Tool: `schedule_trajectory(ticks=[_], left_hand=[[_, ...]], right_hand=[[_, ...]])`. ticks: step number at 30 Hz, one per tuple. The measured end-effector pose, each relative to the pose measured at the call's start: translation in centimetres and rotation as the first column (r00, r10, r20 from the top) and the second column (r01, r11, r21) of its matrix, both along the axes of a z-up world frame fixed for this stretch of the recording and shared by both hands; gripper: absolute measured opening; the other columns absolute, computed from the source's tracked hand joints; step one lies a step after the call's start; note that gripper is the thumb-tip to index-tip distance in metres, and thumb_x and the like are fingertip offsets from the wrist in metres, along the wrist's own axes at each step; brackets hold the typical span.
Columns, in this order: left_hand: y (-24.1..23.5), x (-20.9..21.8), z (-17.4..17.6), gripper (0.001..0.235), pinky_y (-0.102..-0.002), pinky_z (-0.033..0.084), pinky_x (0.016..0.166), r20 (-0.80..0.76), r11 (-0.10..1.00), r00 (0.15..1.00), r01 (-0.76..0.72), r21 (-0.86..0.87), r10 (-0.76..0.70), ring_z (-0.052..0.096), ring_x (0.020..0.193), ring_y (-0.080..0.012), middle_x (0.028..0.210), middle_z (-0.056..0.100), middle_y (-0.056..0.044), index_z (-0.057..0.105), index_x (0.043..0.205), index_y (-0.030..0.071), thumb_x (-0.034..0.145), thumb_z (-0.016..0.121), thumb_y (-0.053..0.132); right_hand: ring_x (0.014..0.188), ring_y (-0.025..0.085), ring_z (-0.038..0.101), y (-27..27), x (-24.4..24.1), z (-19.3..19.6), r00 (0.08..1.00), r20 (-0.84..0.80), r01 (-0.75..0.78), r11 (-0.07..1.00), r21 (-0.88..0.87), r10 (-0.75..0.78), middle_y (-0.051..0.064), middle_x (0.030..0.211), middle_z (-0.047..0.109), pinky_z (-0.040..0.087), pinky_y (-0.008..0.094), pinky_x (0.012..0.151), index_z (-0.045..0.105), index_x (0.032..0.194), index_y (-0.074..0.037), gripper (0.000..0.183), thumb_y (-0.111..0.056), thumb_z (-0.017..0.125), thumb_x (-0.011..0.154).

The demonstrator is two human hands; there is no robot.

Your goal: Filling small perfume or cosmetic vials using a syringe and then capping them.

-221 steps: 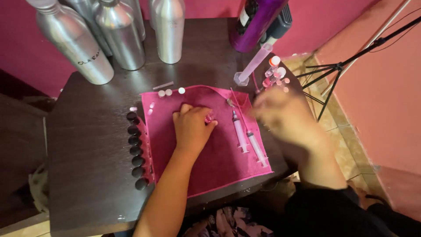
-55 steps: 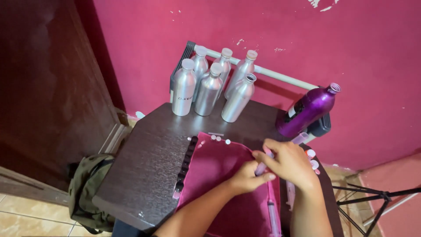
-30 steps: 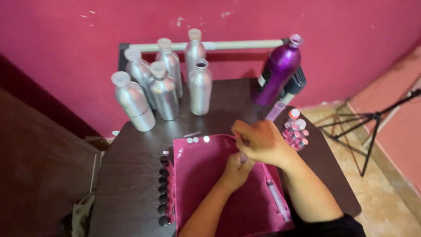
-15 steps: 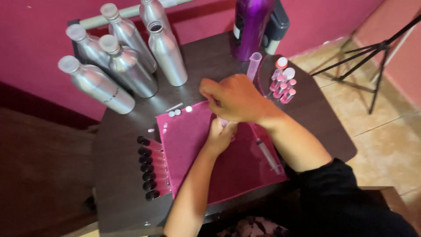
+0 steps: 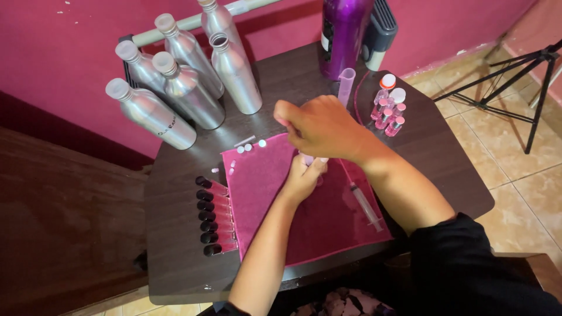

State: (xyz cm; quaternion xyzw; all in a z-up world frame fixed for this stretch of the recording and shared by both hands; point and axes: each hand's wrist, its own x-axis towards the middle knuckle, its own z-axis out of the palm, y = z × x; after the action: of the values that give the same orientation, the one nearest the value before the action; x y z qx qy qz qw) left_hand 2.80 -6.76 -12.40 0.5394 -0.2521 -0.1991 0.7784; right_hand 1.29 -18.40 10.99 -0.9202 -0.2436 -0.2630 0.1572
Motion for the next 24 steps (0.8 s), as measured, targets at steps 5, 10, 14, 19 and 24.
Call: schedule_trajectory(ticks=[5, 10, 14, 19, 24], left_hand=[[0.4, -1.4, 6.0, 0.032, -0.025, 0.043, 0.056, 0.148, 0.998, 0.989, -0.033, 0.044, 0.026, 0.047, 0.06, -0.0077, 0.062, 0.053, 0.003, 0.062, 0.068, 0.009, 0.099, 0.064, 0.017], [0.2, -1.5, 5.5, 0.035, -0.025, 0.039, 0.055, 0.159, 0.997, 0.987, -0.037, 0.06, 0.027, 0.046, 0.059, -0.007, 0.059, 0.052, 0.003, 0.061, 0.065, 0.01, 0.099, 0.064, 0.017], [0.1, -1.1, 5.0, 0.037, -0.025, 0.037, 0.052, 0.174, 0.996, 0.985, -0.015, 0.087, 0.0, 0.043, 0.054, -0.0078, 0.054, 0.048, 0.003, 0.059, 0.06, 0.011, 0.097, 0.063, 0.016], [0.2, -1.3, 6.0, 0.04, -0.023, 0.037, 0.051, 0.174, 0.996, 0.984, 0.006, 0.094, -0.022, 0.044, 0.049, -0.007, 0.048, 0.048, 0.004, 0.057, 0.056, 0.013, 0.096, 0.061, 0.014], [0.4, -1.2, 7.1, 0.044, -0.023, 0.037, 0.048, 0.211, 0.991, 0.977, 0.012, 0.134, -0.04, 0.044, 0.045, -0.006, 0.042, 0.05, 0.003, 0.057, 0.053, 0.013, 0.096, 0.064, 0.014]], right_hand=[[0.049, 0.037, 0.064, 0.0, -0.3, 0.3, 1.0, -0.012, 0.012, 1.0, -0.009, -0.012, 0.005, 0.048, 0.056, 0.048, 0.05, 0.048, 0.053, 0.107, -0.02, 0.023, -0.022, 0.063, 0.086], [0.05, 0.037, 0.064, -0.1, -0.7, 1.0, 1.0, -0.002, 0.007, 0.999, -0.033, -0.007, 0.006, 0.047, 0.055, 0.048, 0.049, 0.048, 0.052, 0.102, -0.02, 0.017, -0.021, 0.062, 0.088], [0.048, 0.036, 0.063, -0.2, -1.2, 1.6, 0.999, -0.024, 0.02, 0.997, -0.077, -0.022, 0.005, 0.046, 0.053, 0.048, 0.047, 0.048, 0.051, 0.096, -0.021, 0.015, -0.023, 0.062, 0.086], [0.049, 0.036, 0.063, -0.2, -1.7, 1.5, 0.999, -0.037, 0.034, 0.996, -0.087, -0.037, 0.004, 0.046, 0.053, 0.049, 0.048, 0.048, 0.05, 0.099, -0.021, 0.019, -0.019, 0.063, 0.084], [0.047, 0.035, 0.062, -0.2, -2.0, 1.6, 0.997, -0.04, 0.066, 0.993, -0.101, -0.07, 0.001, 0.047, 0.054, 0.048, 0.046, 0.047, 0.049, 0.094, -0.023, 0.019, -0.022, 0.064, 0.083]])
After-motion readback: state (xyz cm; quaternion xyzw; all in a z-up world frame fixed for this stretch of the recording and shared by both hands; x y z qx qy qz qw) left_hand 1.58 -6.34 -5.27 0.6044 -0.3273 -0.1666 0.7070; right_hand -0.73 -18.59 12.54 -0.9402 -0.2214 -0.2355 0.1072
